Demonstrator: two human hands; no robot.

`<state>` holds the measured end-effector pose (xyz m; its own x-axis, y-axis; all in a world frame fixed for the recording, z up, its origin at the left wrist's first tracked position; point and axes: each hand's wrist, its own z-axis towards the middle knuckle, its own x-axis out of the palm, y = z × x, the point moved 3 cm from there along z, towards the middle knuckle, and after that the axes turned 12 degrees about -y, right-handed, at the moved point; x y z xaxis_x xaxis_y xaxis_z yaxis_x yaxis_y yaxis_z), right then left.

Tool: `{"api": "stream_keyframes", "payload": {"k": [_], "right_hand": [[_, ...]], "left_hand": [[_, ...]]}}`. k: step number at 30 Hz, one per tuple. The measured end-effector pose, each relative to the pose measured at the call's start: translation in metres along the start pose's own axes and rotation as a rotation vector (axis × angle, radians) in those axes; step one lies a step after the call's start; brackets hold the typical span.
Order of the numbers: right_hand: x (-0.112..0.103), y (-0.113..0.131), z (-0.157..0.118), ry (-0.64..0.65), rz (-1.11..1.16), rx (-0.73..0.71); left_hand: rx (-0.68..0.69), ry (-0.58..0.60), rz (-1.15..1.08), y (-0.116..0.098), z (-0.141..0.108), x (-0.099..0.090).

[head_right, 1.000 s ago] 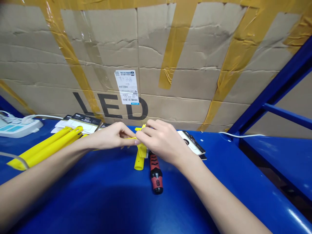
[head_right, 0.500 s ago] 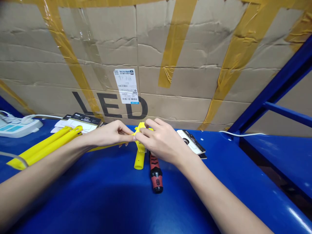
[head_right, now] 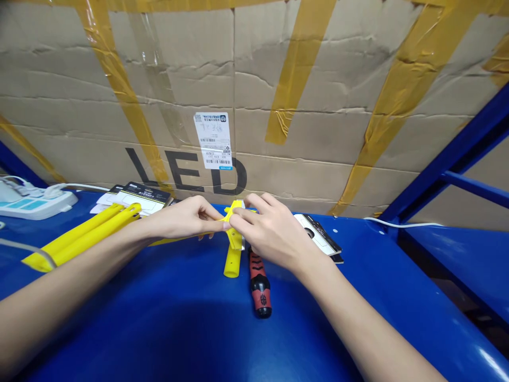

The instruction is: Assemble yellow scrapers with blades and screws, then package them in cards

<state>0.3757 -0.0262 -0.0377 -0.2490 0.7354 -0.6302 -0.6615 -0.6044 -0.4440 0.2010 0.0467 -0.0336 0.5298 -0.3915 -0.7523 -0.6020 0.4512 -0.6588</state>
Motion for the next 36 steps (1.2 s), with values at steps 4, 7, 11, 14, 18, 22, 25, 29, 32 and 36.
{"api": "stream_keyframes", "payload": {"k": [4, 7, 11, 14, 18, 22, 25, 29, 32, 36], "right_hand": [[0.001, 0.004, 0.002, 0.005, 0.006, -0.018], [0.000, 0.003, 0.003, 0.012, 0.041, 0.047], [-0.001, -0.006, 0.000, 0.023, 0.149, 0.279], [0.001, -0.008, -0.002, 0.038, 0.250, 0.375], [0.002, -0.008, -0.002, -0.039, 0.376, 0.446], [0.002, -0.023, -0.008, -0.204, 0.539, 0.878], [0.012, -0.029, -0.016, -0.055, 0.940, 1.268], [0.020, -0.026, -0.019, 0.115, 1.279, 1.396], [0.021, -0.025, -0.019, 0.081, 1.283, 1.385], [0.019, -0.024, -0.017, 0.076, 1.284, 1.342]], "left_hand": [[-0.002, -0.013, 0.032, 0.001, 0.000, -0.001], [-0.010, -0.046, 0.048, 0.002, 0.001, -0.001], [-0.015, -0.049, 0.033, 0.001, 0.001, 0.001], [-0.023, -0.052, 0.055, 0.001, 0.001, 0.003], [-0.008, -0.047, 0.062, 0.001, 0.002, 0.004], [0.024, -0.052, 0.041, 0.002, 0.003, 0.002], [0.061, -0.069, 0.027, 0.002, 0.003, 0.000], [0.127, -0.093, -0.018, 0.001, 0.003, -0.003], [0.159, -0.098, -0.047, -0.001, 0.002, -0.005], [0.151, -0.079, -0.057, -0.002, 0.001, -0.007]]}}
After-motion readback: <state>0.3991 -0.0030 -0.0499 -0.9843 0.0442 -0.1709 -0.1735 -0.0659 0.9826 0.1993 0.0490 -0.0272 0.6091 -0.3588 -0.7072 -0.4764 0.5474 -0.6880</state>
